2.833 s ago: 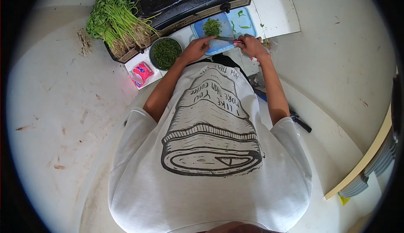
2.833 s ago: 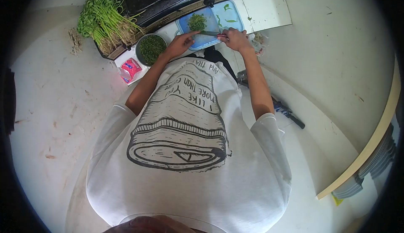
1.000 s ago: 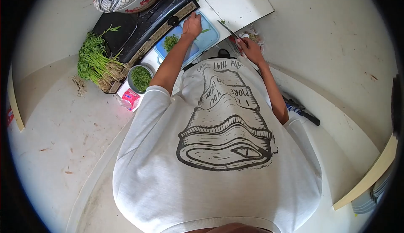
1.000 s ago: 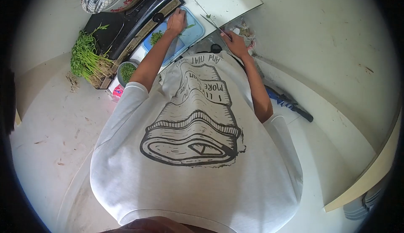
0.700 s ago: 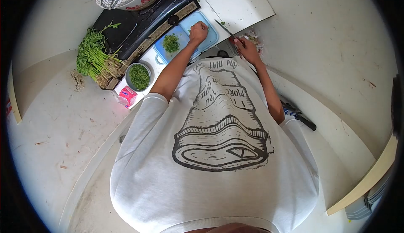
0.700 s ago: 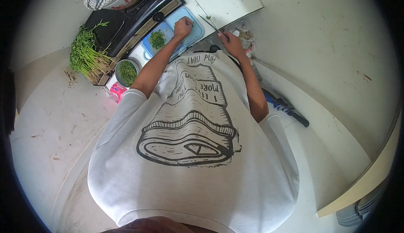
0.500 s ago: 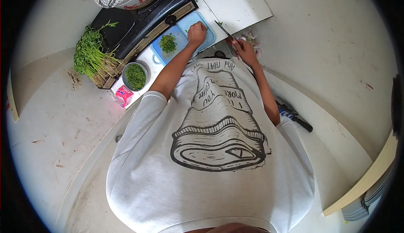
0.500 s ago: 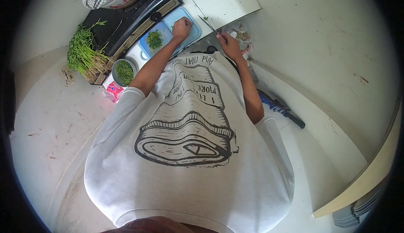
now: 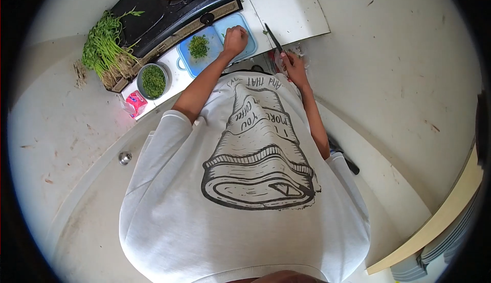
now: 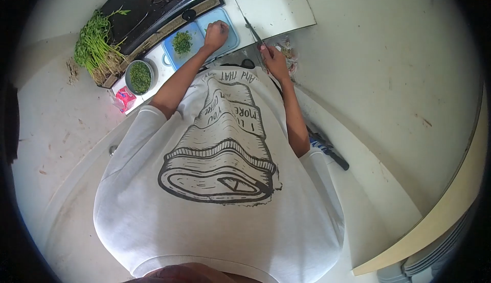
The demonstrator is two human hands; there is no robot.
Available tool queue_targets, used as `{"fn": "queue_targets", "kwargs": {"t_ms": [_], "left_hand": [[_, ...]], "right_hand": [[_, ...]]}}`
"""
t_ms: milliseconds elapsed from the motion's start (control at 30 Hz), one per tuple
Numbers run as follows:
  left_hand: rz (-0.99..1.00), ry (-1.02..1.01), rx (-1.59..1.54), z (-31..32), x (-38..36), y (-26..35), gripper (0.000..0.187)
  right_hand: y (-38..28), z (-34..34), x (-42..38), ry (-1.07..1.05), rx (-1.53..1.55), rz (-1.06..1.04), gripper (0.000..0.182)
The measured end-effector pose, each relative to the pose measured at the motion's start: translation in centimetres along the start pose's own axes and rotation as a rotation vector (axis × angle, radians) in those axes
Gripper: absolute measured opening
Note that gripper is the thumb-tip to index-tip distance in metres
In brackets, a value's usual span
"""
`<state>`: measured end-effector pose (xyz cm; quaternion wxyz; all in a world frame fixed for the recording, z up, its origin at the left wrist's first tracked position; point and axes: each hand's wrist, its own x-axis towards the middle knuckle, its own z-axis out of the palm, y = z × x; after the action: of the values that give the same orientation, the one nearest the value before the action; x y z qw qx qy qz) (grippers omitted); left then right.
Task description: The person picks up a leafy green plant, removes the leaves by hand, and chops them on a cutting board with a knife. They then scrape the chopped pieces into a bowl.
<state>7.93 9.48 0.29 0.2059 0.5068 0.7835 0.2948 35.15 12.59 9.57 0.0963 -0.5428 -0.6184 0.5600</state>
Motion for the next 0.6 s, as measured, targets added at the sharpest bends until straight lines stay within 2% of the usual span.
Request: {"fn": "queue_targets", "kwargs": {"t_ms": [67,133,167,233,333,433,500,600], "left_hand": [[0.037,0.046,-0.058,-2.4,-0.7,1.2,0.014],[-0.167,-0.094,-0.614,-5.4,-1.7,2.9,0.014],[-0.182,-0.079,-0.613,-6.3,-2.3,3.4,0.014],[-0.216,-0.124,-0.929,-7.9,-3.6,3.9,0.016],[-0.341,-0.101,-1.067,-10.7,-5.8,6.0,0.015],[-0.328,-0.046,-1.084,-12.2,-8.3,7.4,0.015],[-0.291,-0.025,-1.072,-12.1,-9.6,7.5,0.014],[-0.376,0.007,-0.998,-11.4,-12.7,7.4,0.013]], "right_hand": [[-1.2,0.0,0.5,-0.009,0.169,-0.099,0.041],[-2.8,0.2,1.4,-0.041,0.164,-0.117,0.038],[-3.7,0.4,1.9,-0.059,0.165,-0.133,0.036],[-5.7,0.9,3.0,-0.117,0.166,-0.157,0.034],[-9.2,2.5,4.0,-0.218,0.194,-0.181,0.031],[-12.3,4.0,3.4,-0.403,0.259,-0.238,0.031],[-12.0,4.9,3.0,-0.478,0.240,-0.219,0.028],[-9.8,6.4,2.7,-0.568,0.240,-0.196,0.024]]}}
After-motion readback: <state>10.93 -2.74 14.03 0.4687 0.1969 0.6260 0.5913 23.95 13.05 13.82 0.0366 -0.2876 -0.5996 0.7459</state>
